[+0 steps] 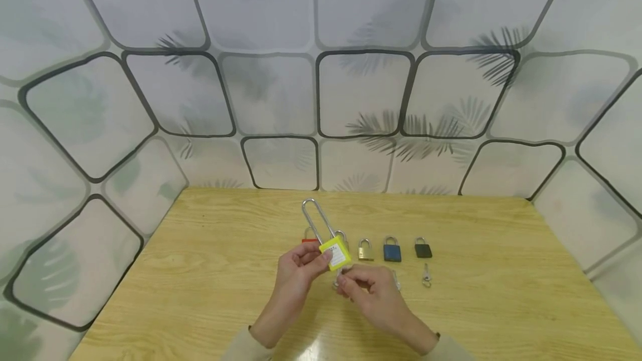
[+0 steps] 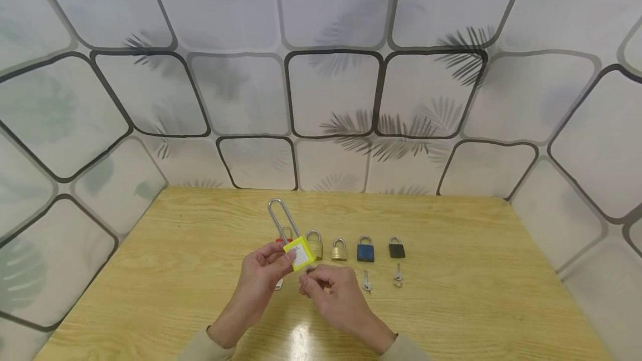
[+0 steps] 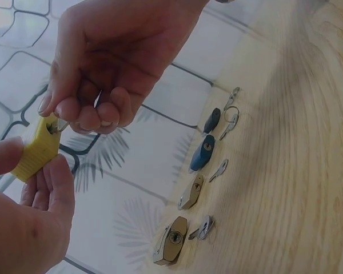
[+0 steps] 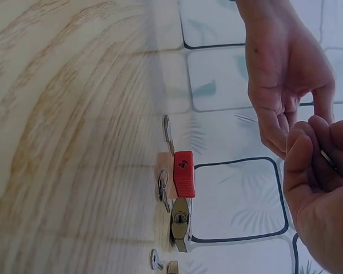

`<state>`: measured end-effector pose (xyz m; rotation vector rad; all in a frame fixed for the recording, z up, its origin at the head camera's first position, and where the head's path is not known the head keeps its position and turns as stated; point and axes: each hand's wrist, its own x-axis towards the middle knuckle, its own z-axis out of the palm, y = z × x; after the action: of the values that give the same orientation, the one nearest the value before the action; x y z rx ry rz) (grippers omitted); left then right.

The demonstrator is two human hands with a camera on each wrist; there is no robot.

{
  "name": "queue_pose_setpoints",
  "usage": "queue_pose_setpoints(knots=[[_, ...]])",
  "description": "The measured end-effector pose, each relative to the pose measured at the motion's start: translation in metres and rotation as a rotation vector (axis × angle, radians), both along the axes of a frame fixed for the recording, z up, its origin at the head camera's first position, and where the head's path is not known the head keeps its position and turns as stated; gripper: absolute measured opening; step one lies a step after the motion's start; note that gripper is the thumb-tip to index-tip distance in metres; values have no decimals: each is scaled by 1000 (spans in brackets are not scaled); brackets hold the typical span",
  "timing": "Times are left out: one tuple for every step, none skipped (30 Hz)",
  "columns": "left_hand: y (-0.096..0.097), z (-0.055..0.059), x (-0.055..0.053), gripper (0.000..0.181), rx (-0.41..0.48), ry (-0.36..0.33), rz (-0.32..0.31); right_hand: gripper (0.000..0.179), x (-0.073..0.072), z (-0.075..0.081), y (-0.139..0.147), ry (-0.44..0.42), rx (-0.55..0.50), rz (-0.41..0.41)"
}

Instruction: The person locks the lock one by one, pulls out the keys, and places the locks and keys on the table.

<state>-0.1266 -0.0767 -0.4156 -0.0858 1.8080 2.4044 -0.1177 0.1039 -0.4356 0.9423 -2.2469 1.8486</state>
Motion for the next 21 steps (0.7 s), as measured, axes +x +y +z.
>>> queue_pose_setpoints(knots=[[0, 0, 0, 30, 1, 1, 2, 16, 0, 0, 0, 7, -4, 1], [1, 0, 0, 29, 4, 3, 3, 16, 0, 0, 0, 12, -8, 4], [1, 0, 0, 29, 5, 3, 7, 16, 0, 0, 0, 12, -9, 3], [1, 0, 0, 29, 8, 3, 8, 17, 1, 0, 0, 5, -3, -2], [1, -1, -1, 29, 10, 5, 8, 18, 1, 1, 0, -20, 1, -9], [1, -1, -1, 29, 10, 7, 9, 19, 1, 1, 0, -55, 8, -17], [1, -1, -1, 30, 10, 11, 9, 21, 1, 2, 0, -94, 17, -26], [1, -1, -1, 30, 9, 13, 9, 22, 1, 2, 0, -136, 25, -38], [1, -1, -1, 31, 8, 17, 7, 24, 2, 2, 0, -177, 30, -50], [1, -1, -1, 31, 8, 19, 5, 26, 2, 3, 0, -215, 32, -61], [0, -1, -1, 31, 8, 22, 4, 27, 2, 3, 0, -243, 28, -67], [0, -1, -1, 31, 6, 23, 3, 28, 1, 2, -1, -258, 25, -71], [0, -1, -1, 31, 4, 25, 1, 29, 1, 2, -1, -271, 18, -75], [0, -2, -1, 30, 2, 24, 0, 30, 1, 1, -2, -283, 8, -80], [0, -2, -1, 30, 2, 24, 0, 31, 1, 1, -2, -296, -5, -82], [0, -2, -1, 31, -2, 24, 0, 32, 1, 1, -2, -311, -18, -87], [0, -2, -1, 32, -5, 25, -1, 34, 1, 1, -3, -327, -29, -92], [0, -2, -1, 33, -9, 28, -1, 33, 0, 1, -3, -344, -36, -101], [0, -2, -1, 34, -12, 29, -1, 33, 0, 1, -3, -365, -42, -110], [-1, -2, -1, 35, -17, 31, 0, 33, -1, 2, -4, -383, -43, -119], [-1, -2, -1, 36, -20, 33, 1, 32, -1, 2, -4, -396, -38, -122]])
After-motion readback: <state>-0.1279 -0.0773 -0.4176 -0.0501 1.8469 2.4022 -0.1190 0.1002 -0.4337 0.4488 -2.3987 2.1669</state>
